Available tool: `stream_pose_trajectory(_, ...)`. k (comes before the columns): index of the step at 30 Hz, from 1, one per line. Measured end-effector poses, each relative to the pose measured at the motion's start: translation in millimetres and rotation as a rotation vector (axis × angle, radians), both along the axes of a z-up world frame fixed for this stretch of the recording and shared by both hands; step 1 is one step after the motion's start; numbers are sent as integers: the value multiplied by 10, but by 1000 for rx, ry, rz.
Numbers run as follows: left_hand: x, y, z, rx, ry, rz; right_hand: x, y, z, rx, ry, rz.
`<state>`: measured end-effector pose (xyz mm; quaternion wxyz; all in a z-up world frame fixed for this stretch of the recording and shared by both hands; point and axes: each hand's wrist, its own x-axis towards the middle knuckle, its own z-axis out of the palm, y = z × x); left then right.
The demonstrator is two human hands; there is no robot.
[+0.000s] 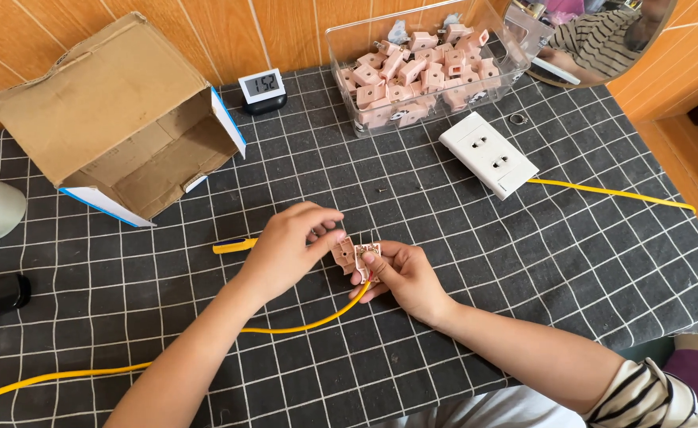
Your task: The person assembles a two-prong electrical plug by inserting wires into a pink plastic housing and securing them with a screwdriver. They then attach the plug to a yellow cable and tighten the screws to complete the assembly.
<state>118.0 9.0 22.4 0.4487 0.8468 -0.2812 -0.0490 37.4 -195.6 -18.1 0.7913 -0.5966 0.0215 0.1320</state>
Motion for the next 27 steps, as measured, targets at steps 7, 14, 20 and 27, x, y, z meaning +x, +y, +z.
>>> stream_pose_trajectory(7, -187, -107, -197, 450, -300, -237, -21, -2, 70, -17, -27, 28)
stream_pose_trajectory(14, -112, -51, -235, 397, -266, -111, -29, -3, 39, -9, -34, 49)
stream_pose_trajectory(20, -57, 5, -93, 230, 7, -106, -29, 8, 37, -22, -25, 46)
stream_pose_trajectory(27, -9, 41, -195, 485, -147, -200, -24, 1, 28, -18, -16, 24)
